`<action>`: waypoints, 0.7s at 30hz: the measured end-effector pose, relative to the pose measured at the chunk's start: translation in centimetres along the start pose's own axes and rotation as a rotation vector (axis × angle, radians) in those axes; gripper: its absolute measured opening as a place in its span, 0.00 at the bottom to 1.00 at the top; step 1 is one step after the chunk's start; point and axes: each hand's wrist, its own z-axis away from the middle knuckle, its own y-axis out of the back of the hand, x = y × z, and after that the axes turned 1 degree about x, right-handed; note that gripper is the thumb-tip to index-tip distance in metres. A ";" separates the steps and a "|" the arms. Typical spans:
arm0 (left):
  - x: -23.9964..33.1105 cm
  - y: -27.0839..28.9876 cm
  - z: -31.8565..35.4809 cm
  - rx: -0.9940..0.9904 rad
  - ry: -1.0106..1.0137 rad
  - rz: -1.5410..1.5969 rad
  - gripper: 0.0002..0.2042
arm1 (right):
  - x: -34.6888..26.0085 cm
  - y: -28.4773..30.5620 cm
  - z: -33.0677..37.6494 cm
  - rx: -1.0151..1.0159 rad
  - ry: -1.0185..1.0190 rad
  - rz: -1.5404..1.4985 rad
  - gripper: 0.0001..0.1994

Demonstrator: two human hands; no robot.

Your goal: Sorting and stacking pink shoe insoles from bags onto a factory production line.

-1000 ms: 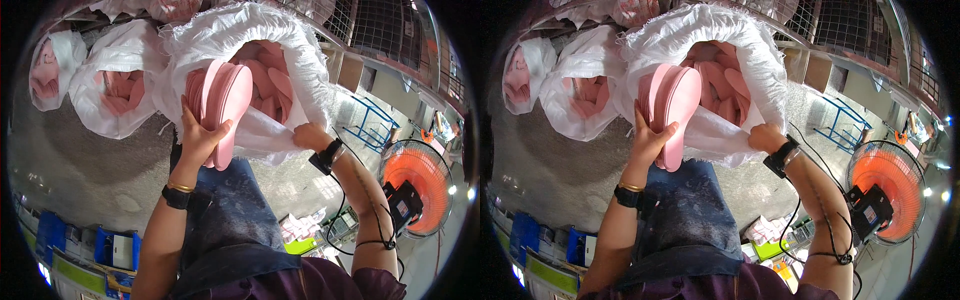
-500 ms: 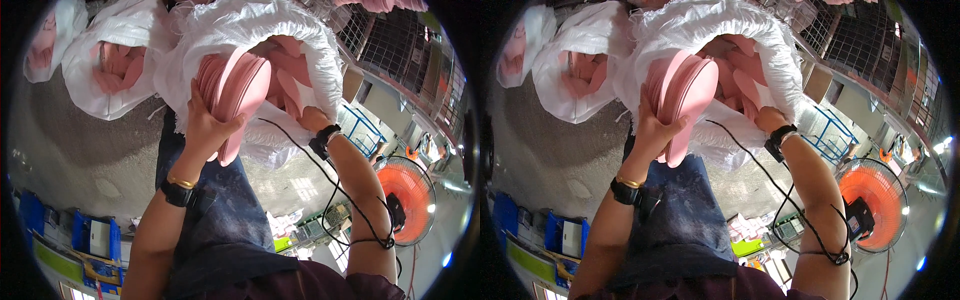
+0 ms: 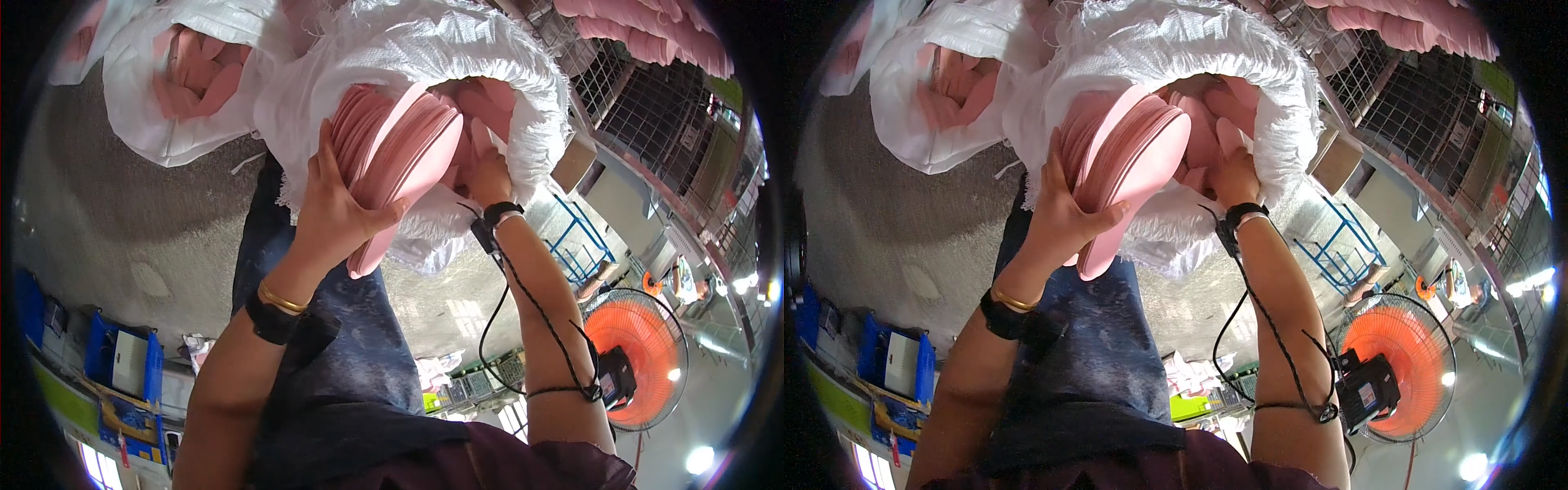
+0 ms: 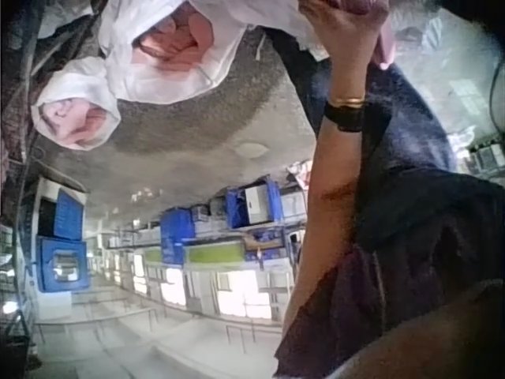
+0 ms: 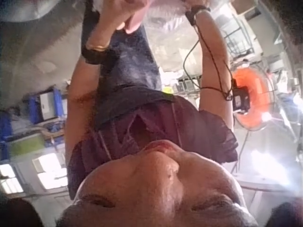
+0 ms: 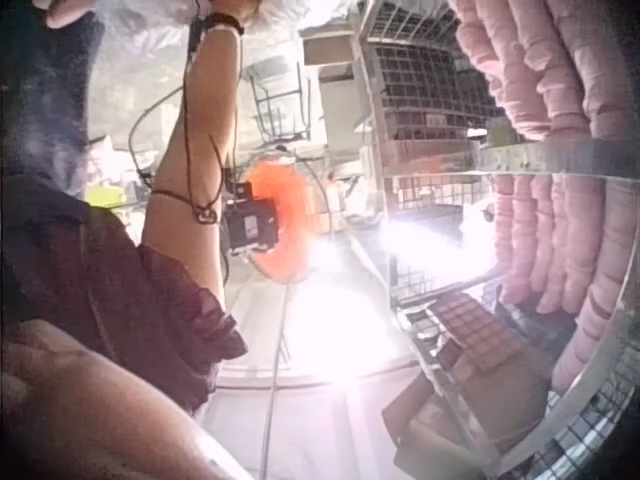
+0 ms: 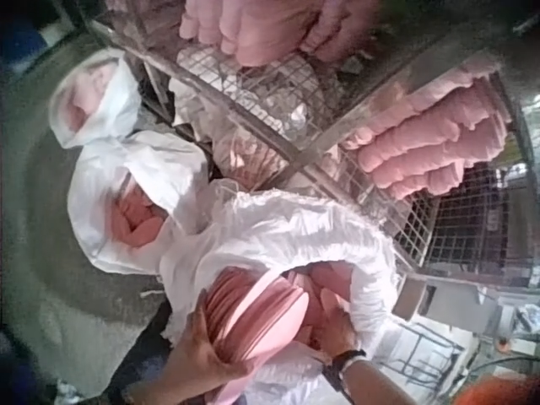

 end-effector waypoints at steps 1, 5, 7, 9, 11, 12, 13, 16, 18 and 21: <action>0.0 0.1 0.0 -0.008 0.000 0.006 0.65 | 0.2 -0.3 -0.1 -0.034 -0.109 -0.086 0.37; 0.4 0.3 -0.2 -0.026 0.026 0.069 0.65 | 0.9 -2.3 -0.4 0.036 -0.165 -0.075 0.37; 0.8 0.5 -0.3 -0.081 0.071 0.099 0.65 | 1.2 -3.6 -0.7 0.093 -0.221 -0.006 0.38; 0.7 0.6 -0.2 -0.133 0.119 0.126 0.65 | 1.5 -3.2 -1.7 0.023 -0.250 -0.076 0.38; 0.1 0.7 -0.2 -0.057 0.051 0.046 0.66 | 1.5 -2.9 -2.0 -0.052 -0.272 -0.145 0.37; 0.0 0.6 -0.4 -0.054 0.052 0.055 0.66 | 2.8 -3.2 -2.2 -0.033 -0.261 -0.244 0.36; -0.4 0.6 -0.5 -0.050 0.025 0.073 0.66 | 3.4 -3.2 -2.3 -0.022 -0.243 -0.349 0.35; -0.3 -0.1 -0.8 -0.065 0.030 0.123 0.66 | 8.9 -4.6 -0.9 0.052 -0.213 -0.375 0.34; -0.5 0.7 -0.3 -0.048 0.068 0.105 0.66 | 7.3 -3.8 1.2 0.112 -0.171 -0.692 0.29; -0.5 0.4 -0.5 -0.032 0.025 0.172 0.66 | 7.2 -3.1 2.7 0.173 -0.160 -0.759 0.25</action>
